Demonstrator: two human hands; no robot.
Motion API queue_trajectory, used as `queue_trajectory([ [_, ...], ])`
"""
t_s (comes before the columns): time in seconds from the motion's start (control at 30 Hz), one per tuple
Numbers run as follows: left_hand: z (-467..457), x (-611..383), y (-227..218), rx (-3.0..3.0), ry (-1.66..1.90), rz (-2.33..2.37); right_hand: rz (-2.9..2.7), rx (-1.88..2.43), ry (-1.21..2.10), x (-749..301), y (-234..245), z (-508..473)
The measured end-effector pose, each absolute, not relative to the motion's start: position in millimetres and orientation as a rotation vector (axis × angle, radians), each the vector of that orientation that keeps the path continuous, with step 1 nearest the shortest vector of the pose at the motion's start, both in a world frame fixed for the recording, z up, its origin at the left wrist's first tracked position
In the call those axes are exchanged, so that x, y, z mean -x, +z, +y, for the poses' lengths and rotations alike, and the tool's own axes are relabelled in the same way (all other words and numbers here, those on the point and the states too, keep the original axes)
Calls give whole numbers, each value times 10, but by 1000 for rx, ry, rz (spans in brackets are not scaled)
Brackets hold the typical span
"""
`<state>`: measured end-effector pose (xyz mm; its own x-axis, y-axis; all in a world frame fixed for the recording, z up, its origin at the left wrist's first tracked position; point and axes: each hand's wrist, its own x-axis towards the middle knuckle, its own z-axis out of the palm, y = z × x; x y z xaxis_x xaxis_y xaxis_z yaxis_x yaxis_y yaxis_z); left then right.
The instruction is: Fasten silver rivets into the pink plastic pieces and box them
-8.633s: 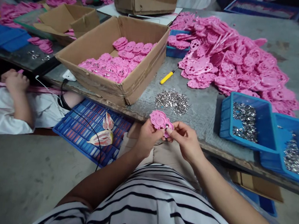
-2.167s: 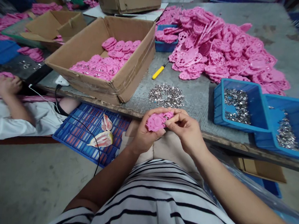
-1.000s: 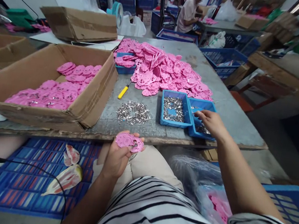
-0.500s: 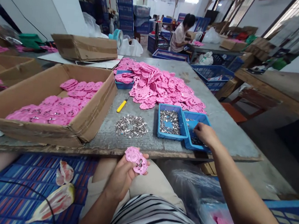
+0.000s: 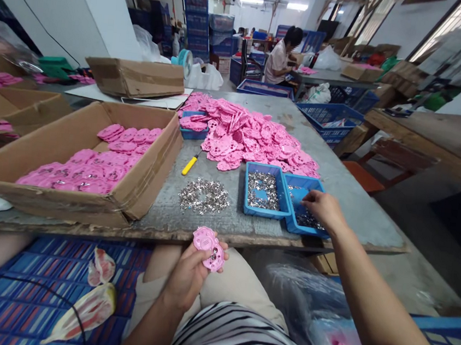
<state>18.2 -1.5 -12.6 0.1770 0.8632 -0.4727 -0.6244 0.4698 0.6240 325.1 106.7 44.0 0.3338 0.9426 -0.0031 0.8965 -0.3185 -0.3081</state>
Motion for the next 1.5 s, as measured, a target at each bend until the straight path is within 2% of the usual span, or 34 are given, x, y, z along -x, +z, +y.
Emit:
queue_trajectory([
  [0.6, -5, -147, -154, -364, 1070, 896, -1493, 2318, 532, -3198, 440, 1077],
  [1.13, -11, -125, -129, -379, 1067, 934, -1336, 2147, 491, -3209, 496, 1056],
  [1.2, -5, -138, -116, -397, 1077, 959, -1313, 1976, 630, -3093, 552, 991],
  [1.3, 0, -188, -49, -422, 1121, 979, -1315, 1523, 1033, -2737, 595, 848],
  [1.4, -4, -256, 74, -464, 1171, 946, -1341, 1246, 1377, -2275, 543, 699],
  [1.5, 3, -304, 191, -486, 1233, 932, -1382, 1101, 1451, -1902, 418, 585],
])
